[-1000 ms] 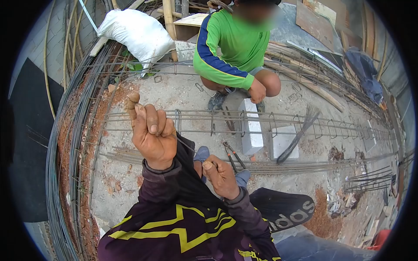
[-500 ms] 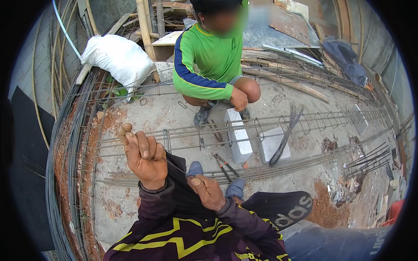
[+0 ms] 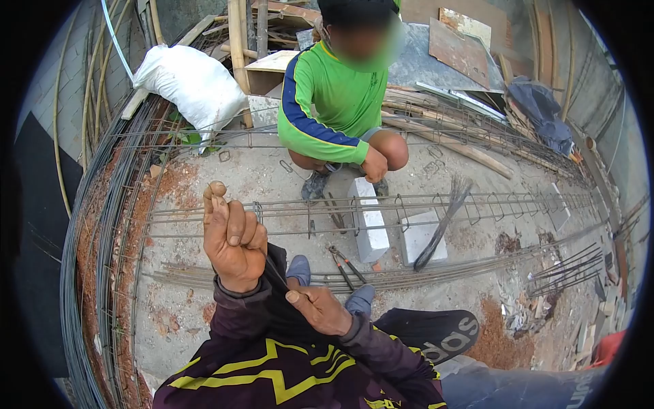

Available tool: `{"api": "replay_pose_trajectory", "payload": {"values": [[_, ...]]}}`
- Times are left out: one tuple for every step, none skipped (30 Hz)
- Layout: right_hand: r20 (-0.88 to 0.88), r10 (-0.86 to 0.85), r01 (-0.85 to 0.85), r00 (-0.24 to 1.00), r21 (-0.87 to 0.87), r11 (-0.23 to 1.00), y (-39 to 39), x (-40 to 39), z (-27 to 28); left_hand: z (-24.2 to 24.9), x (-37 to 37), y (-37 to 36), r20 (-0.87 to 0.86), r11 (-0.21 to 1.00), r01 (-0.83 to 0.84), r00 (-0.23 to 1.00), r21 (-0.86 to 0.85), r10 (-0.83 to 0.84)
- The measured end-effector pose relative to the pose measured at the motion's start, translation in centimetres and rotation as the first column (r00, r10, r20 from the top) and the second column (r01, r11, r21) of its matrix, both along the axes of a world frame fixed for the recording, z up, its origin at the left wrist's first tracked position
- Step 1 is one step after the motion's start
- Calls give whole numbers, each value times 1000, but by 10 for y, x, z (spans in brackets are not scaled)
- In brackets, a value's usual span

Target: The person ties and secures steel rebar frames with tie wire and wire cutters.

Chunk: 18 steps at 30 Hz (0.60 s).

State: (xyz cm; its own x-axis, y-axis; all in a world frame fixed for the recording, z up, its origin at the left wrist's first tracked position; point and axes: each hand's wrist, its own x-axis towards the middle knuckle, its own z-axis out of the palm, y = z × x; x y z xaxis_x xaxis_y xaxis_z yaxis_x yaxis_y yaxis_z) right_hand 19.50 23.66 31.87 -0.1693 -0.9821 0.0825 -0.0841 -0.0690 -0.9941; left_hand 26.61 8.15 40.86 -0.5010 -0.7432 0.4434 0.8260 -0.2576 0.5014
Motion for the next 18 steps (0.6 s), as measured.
{"api": "replay_pose_trajectory", "payload": {"values": [[-58, -28, 27, 998, -15, 1000, 2, 1, 0, -1, -1, 1, 5, 1000, 9, 1000, -8, -9], [-116, -55, 52, 992, -29, 998, 3, 2, 3, -1, -2, 3, 8, 1000, 17, 1000, -13, -17], [-173, -78, 72, 982, -42, 997, 5, 3, 4, -2, -3, 4, 12, 1000, 22, 1000, -15, -22], [-144, -95, 87, 985, -55, 995, 9, 5, 1, -2, -3, 5, 7, 999, 36, 999, -33, -36], [-116, -107, 100, 987, -69, 993, 12, 6, -2, -1, -3, 5, 0, 998, 47, 999, -52, -47], [-87, -119, 111, 989, -83, 990, 14, 7, -5, -1, -3, 5, -6, 996, 56, 998, -72, -57], [-48, -79, 76, 996, -76, 994, 14, 6, -6, -1, -2, 4, -30, 995, 76, 996, -70, -78], [-10, -41, 41, 999, -71, 997, 14, 5, -6, -1, -3, 4, -57, 993, 96, 993, -69, -100], [26, -5, 6, 1000, -67, 998, 14, 4, -7, -1, -3, 3, -85, 991, 117, 989, -70, -123], [177, 43, -35, 983, -49, 998, 15, 0, -5, -1, -2, 0, -103, 990, 128, 986, -67, -134], [324, 86, -79, 942, -34, 996, 16, -4, -1, -2, 0, -2, -121, 988, 137, 982, -63, -144], [465, 123, -126, 877, -25, 992, 18, -8, 2, -4, 2, -4, -139, 988, 145, 979, -59, -152], [449, 135, -155, 883, 8, 988, 19, -9, 4, -5, 2, -6, -163, 983, 170, 970, -66, -179], [434, 146, -182, 889, 42, 982, 21, -9, 4, -8, 3, -7, -184, 978, 195, 961, -72, -205], [422, 159, -211, 893, 78, 974, 23, -7, 4, -10, 4, -7, -205, 973, 218, 952, -76, -229], [573, 176, -232, 800, 25, 972, 24, -2, 0, -11, 4, -7, -208, 967, 247, 945, -59, -254], [609, 172, -182, 774, -46, 982, 25, 3, -5, -11, 4, -5, -211, 964, 263, 941, -38, -265], [646, 178, -142, 742, -108, 984, 24, 8, -12, -11, 6, -3, -214, 964, 264, 941, -13, -261]]}}
